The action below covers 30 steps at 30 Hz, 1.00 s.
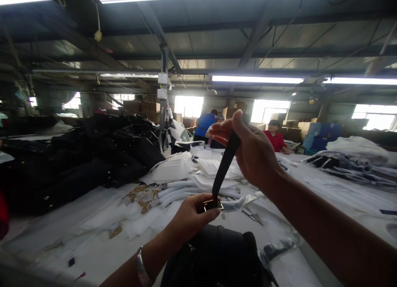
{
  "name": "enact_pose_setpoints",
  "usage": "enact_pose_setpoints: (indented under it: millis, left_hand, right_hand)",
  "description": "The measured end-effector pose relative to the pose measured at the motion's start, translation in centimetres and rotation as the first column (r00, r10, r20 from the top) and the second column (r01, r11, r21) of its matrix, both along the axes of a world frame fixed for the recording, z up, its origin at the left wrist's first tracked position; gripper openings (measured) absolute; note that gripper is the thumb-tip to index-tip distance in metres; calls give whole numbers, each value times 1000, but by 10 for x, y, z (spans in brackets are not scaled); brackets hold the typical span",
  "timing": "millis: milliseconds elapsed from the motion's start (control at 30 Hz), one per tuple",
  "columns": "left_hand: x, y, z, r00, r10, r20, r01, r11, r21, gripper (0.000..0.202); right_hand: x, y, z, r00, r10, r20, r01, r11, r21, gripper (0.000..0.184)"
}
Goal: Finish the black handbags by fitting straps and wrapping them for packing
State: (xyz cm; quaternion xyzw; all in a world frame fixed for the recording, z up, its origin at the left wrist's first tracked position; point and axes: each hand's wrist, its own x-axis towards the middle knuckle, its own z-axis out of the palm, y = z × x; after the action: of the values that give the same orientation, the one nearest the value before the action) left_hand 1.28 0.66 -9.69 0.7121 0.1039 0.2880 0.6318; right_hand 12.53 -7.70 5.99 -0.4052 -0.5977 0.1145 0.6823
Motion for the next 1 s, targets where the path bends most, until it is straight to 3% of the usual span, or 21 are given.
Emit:
enact_pose_setpoints:
  millis: [67, 133, 233, 300, 400, 500, 567, 633, 700, 833, 1000]
  left_hand:
    - [1, 1, 1, 1000, 16, 17, -16, 1000, 0, 31]
    - [4, 3, 0, 999, 43, 26, -44, 998, 38, 27]
    - [10, 4, -2, 999, 38, 29, -41, 995, 90, 25]
    - [16, 3, -2, 999, -17, 29, 16, 999, 50, 29]
    - [23, 2, 0, 997, -73, 28, 74, 997, -25, 34]
    - [26, 3, 6, 996, -76, 37, 77, 997, -17, 37]
    - [24, 5, 9, 997, -61, 43, 62, 998, -11, 38]
    - [20, 7, 12, 999, -26, 44, 26, 1000, 1, 36]
    - [18, 6, 12, 998, 40, 38, -42, 998, 55, 32]
    - [19, 1, 9, 990, 126, 66, -139, 960, 244, 26]
    - [20, -2, 5, 964, 232, 129, -264, 889, 373, 27]
  right_hand:
    - [4, -4, -19, 995, 5, 97, 16, 976, -216, 27]
    - [9, -7, -44, 955, 25, 296, 126, 869, -479, 24]
    - [17, -8, -66, 818, -43, 573, 365, 809, -460, 33]
    - [21, -4, -61, 788, -60, 613, 403, 803, -439, 47]
    - [21, 3, -38, 887, 39, 460, 220, 841, -495, 60]
    - [23, 5, -19, 981, 116, 154, -42, 907, -419, 60]
    - [30, 3, -17, 992, 113, -53, -124, 944, -307, 58]
    - [40, -3, -23, 981, 77, -179, -123, 956, -267, 51]
    - [49, -10, -35, 981, 43, -191, -111, 926, -360, 40]
    - [56, -27, -62, 992, 83, -94, -122, 795, -594, 35]
    - [60, -35, -81, 999, -14, -51, -23, 752, -658, 42]
